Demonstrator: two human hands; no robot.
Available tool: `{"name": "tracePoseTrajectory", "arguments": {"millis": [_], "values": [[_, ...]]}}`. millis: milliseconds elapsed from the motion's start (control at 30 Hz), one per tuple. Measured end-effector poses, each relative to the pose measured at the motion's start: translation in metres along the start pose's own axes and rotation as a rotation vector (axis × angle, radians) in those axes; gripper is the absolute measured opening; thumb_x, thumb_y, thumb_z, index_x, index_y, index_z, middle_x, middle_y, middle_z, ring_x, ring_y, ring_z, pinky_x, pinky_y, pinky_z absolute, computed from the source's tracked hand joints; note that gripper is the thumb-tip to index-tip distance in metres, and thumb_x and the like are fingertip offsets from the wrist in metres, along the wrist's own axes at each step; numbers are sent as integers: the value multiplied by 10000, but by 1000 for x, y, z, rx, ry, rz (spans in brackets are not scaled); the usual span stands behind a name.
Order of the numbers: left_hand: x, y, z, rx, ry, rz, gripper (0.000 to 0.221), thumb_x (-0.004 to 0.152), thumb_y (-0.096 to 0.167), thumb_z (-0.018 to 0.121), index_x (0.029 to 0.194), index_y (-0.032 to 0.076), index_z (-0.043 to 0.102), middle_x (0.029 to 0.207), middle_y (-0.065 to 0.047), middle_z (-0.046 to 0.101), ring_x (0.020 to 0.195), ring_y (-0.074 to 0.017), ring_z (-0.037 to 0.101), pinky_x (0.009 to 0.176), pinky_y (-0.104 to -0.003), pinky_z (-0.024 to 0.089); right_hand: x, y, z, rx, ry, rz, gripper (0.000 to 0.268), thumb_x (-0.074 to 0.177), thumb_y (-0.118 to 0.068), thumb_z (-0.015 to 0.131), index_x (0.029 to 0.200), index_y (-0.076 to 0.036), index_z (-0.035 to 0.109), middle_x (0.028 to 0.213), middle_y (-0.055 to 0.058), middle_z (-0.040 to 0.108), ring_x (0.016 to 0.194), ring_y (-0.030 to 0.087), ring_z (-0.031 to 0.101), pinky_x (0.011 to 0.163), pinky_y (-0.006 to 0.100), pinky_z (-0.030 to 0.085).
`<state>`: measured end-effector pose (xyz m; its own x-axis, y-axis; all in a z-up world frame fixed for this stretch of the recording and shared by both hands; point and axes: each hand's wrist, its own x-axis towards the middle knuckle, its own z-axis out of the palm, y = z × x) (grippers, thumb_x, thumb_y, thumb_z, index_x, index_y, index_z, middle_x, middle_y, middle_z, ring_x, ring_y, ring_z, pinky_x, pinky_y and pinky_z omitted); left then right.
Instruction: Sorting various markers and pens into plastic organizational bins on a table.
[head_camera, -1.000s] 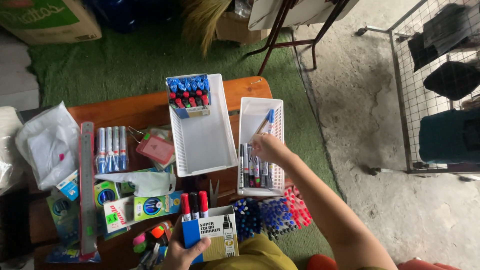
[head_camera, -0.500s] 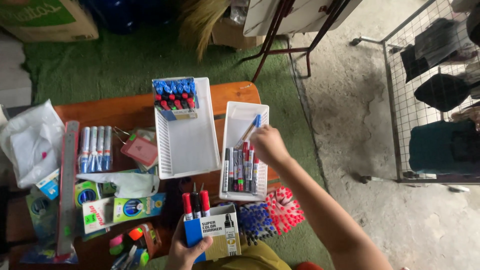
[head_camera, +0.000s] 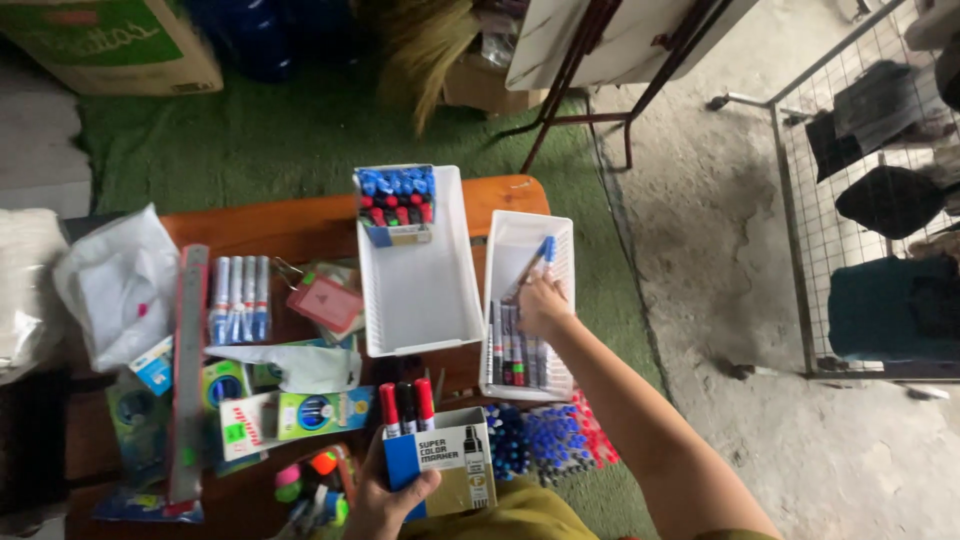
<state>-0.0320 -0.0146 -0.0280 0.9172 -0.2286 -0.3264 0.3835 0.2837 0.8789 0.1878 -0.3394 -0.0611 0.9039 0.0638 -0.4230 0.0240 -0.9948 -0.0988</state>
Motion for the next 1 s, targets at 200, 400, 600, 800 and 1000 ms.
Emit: {"name": "tracePoseTrajectory", "arguments": {"millis": [200, 400, 600, 800, 1000], "values": [[7, 13, -20, 13, -72, 20, 734, 767, 84, 853, 1414, 69, 505, 1106, -52, 712, 1002, -132, 660, 897, -309, 541, 7, 19, 23, 29, 23, -25, 531, 652, -174, 888, 1126, -32, 696, 1338, 206, 550, 1264, 376, 535, 1099, 480, 432], [23, 31, -35, 41, -145, -37, 751, 770, 114, 845, 1426, 77, 482, 1123, -67, 730, 1016, -139, 683, 909, -311, 554, -5, 12, 12, 144, 149, -65, 351, 614, -130, 873, 912, -28, 718, 1081, 226, 631, 1031, 388, 647, 933, 434, 529], [35, 33, -41, 61, -225, -4, 727, 787, 113, 874, 1405, 49, 496, 1122, -77, 696, 1021, -135, 647, 911, -304, 533, -12, 2, 11, 214, 69, 49, 293, 660, -34, 802, 912, -31, 651, 992, 195, 638, 927, 355, 663, 850, 434, 556], [41, 36, -42, -47, -250, -82, 723, 766, 123, 875, 1380, 72, 497, 1090, -62, 713, 1000, -126, 660, 898, -299, 539, -21, -7, -5, 97, 56, -63, 247, 705, -11, 820, 870, -19, 637, 891, 146, 675, 954, 322, 624, 864, 429, 525], [40, 49, -40, 40, -268, -65, 648, 792, 127, 869, 1347, 60, 542, 1071, -61, 716, 991, -122, 662, 903, -292, 535, -24, -6, -6, 177, -49, -18, 265, 759, -105, 828, 914, -43, 623, 890, 103, 660, 905, 271, 654, 801, 396, 555]]}}
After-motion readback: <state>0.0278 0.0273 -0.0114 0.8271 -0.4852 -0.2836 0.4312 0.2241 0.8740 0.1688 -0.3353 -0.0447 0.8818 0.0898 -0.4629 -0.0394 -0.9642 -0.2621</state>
